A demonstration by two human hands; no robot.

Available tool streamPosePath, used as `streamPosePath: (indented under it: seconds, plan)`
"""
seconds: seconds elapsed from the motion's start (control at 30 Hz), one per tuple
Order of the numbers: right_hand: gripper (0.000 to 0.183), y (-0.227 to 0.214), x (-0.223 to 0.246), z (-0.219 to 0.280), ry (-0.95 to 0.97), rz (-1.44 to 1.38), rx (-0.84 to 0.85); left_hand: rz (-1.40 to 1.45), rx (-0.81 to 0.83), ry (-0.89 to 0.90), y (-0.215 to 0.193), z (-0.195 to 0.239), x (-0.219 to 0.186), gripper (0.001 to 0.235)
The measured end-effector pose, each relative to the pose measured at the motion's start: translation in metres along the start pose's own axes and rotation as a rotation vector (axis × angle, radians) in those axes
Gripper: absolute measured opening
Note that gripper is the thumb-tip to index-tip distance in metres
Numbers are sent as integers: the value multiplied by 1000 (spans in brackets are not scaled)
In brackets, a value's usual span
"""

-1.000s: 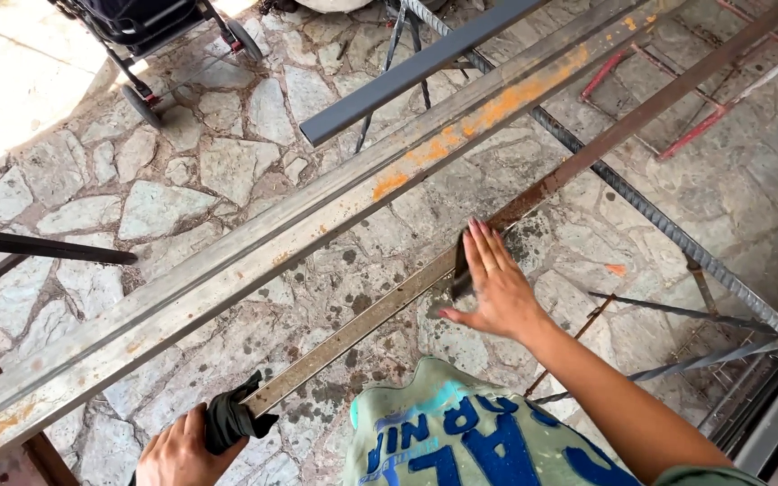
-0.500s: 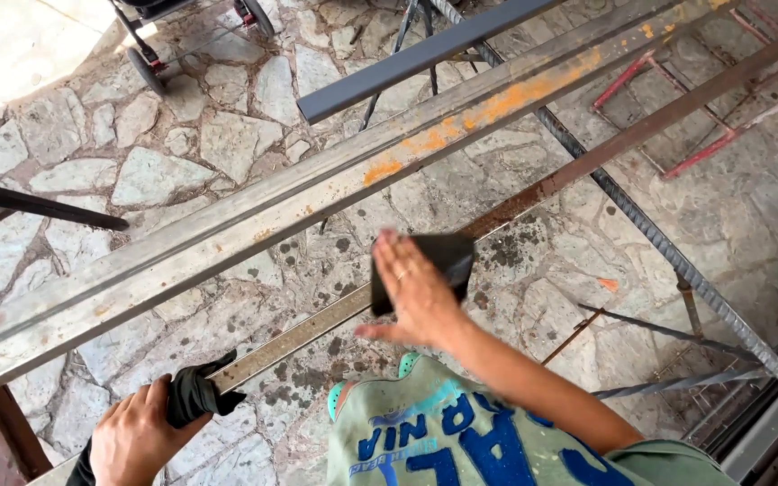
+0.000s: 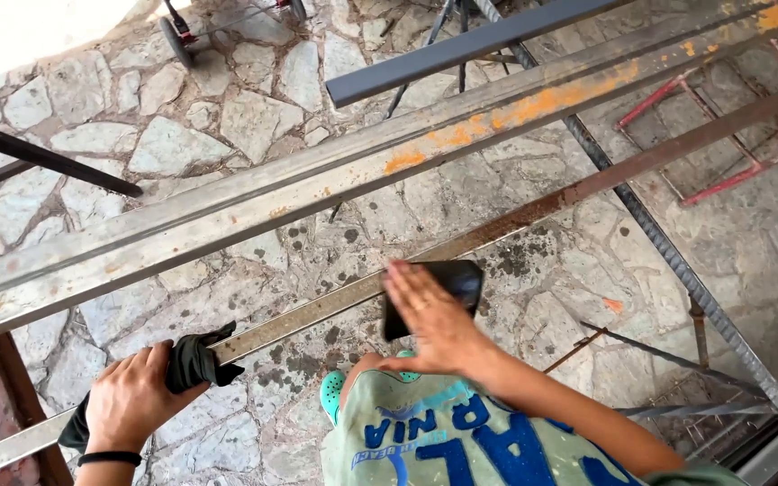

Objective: Wet sanding a long metal bar using a sanding block and a bucket of water to smooth the surface.

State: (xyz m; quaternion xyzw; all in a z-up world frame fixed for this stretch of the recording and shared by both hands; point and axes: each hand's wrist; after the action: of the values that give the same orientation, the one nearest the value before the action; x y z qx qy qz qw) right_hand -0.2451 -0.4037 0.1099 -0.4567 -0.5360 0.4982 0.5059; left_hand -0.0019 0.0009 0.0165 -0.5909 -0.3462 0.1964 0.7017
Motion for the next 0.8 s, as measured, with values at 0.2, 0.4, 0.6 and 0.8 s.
streamPosePath:
  seconds: [0.2, 0.4, 0.6, 0.8]
  plan:
    - [117, -10, -43, -24, 284, -3, 61, 29, -88, 29, -4, -1, 0, 72]
    - [114, -6, -4, 0, 76, -63, 94, 6, -44, 20, 2, 0, 1, 78]
    - [114, -6, -48, -20, 290, 3, -18, 23, -9, -1, 0, 0, 0, 78]
    - [118, -8, -38, 18, 282, -39, 287, 17, -158, 32, 0, 0, -1, 72]
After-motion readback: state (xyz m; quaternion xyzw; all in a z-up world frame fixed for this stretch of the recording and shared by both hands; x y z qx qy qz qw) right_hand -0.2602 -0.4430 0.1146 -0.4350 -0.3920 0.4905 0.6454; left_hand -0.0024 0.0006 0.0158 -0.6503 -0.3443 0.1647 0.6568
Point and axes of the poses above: each hand's wrist, its own z-axis away from the middle knuckle, its own y-axis out of the palm, x = y × z, and after that the axes turned 6 degrees about -z, right-handed
